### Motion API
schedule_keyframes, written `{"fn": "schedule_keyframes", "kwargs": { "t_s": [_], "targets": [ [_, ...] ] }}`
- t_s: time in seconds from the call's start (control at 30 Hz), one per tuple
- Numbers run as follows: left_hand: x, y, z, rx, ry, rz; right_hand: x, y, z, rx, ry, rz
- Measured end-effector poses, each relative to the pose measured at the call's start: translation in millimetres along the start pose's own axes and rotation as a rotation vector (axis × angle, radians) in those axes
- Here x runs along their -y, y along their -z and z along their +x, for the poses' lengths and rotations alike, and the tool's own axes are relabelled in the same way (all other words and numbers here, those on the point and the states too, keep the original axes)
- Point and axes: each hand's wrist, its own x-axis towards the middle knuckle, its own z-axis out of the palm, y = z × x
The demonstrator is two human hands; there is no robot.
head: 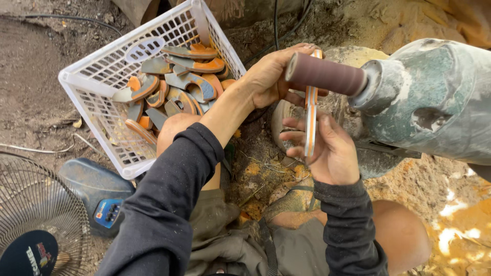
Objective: The person sits on the ground and uses a rotating grinding tool to smooth the edges of small curved objects. They pick up each object from a white basket, press it against the spinning abrasive, and then place it back into the basket.
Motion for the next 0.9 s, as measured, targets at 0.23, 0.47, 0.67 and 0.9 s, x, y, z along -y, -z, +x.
{"fn": "schedule_keyframes", "kwargs": {
  "t_s": [0.23,0.47,0.67,0.9],
  "targets": [
    [-8.2,5.3,12.9,0.116,-0.174,-0.121,-13.8,37.7,31.6,0.341,0.062,0.315],
    [-14.1,10.2,24.1,0.081,-0.253,-0.102,-11.2,38.8,44.5,0.401,0.108,0.339],
    [-3.6,5.8,23.4,0.057,-0.126,-0.118,-23.0,25.2,28.2,0.371,0.097,0.370],
    [15.5,8.1,11.5,0.075,0.066,-0.115,-37.8,17.2,6.4,0.251,0.079,0.413]
  ]
}}
